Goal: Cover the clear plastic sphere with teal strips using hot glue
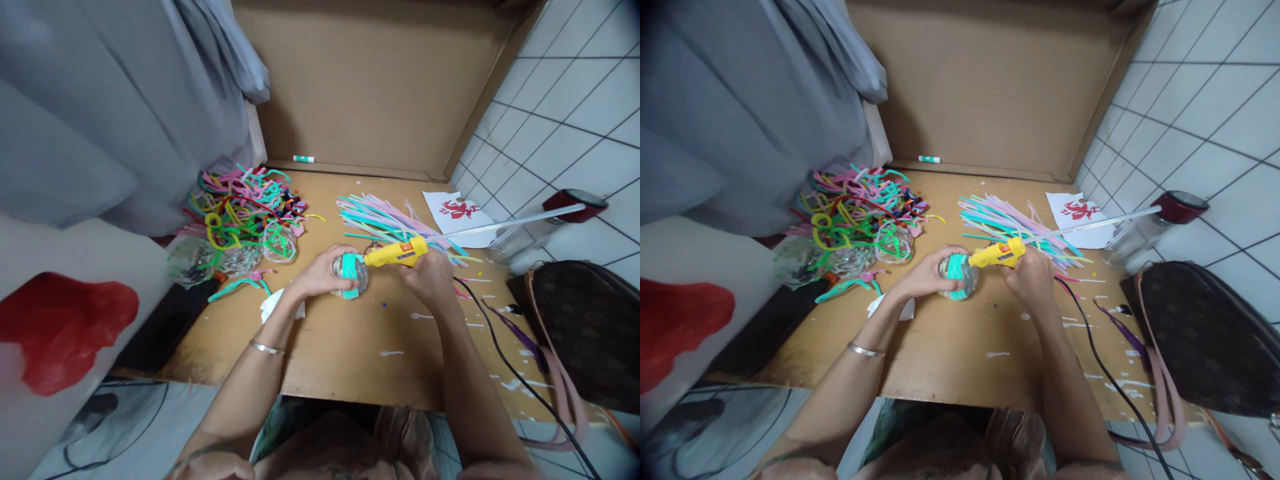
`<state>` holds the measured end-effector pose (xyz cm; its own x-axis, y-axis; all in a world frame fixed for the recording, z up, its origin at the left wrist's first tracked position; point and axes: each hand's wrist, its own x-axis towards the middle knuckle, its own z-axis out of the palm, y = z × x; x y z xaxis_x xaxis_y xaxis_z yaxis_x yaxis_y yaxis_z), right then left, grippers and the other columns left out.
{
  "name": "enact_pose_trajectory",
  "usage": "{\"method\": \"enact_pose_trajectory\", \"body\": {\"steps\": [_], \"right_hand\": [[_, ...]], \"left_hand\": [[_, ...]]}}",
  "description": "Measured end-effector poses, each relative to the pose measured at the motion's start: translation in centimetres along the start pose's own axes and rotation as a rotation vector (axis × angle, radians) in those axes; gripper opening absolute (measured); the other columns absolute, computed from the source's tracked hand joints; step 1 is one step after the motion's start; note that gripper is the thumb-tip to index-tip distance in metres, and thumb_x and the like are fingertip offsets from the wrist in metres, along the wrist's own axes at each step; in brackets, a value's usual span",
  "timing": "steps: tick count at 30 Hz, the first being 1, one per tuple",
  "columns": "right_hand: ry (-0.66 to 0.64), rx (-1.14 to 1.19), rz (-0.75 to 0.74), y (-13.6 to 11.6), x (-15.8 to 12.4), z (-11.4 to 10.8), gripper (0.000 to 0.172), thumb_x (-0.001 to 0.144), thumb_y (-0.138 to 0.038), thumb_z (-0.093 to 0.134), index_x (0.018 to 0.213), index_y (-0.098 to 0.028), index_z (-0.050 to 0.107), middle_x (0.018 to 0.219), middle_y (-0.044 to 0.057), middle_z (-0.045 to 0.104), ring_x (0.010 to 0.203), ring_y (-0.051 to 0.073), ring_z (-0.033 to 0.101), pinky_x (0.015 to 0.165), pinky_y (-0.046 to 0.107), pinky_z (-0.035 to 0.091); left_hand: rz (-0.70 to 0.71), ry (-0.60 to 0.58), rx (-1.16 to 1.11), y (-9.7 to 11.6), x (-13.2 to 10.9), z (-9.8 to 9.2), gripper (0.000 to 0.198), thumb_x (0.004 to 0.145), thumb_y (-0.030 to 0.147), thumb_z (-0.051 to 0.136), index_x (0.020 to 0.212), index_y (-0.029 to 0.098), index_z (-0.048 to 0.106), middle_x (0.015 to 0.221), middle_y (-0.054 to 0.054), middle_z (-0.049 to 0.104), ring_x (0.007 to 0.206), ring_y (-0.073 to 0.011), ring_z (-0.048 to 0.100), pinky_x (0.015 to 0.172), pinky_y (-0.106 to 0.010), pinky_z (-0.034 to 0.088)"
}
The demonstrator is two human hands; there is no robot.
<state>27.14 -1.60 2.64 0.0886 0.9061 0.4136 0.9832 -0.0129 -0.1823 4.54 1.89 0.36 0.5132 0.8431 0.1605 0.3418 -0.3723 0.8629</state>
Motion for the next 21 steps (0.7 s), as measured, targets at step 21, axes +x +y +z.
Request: {"method": "enact_pose_trajectory", "body": {"steps": [21], "right_hand": [[-0.018, -0.016, 0.063, -0.15, 0.08, 0.29, 0.021, 0.067, -0.031, 0.053, 0.077, -0.015, 0.063, 0.066, 0.009, 0.062, 0.065, 0.024, 0.059, 0.056, 0.03, 0.035]], "left_hand": [[-0.003, 0.003, 0.0, 0.03, 0.01, 0.01, 0.063, 0.06, 0.026, 0.073, 0.12, 0.015, 0.056, 0.12, -0.008, 0.059, 0.108, -0.0221, 0.057, 0.099, -0.035, 0.043]]}}
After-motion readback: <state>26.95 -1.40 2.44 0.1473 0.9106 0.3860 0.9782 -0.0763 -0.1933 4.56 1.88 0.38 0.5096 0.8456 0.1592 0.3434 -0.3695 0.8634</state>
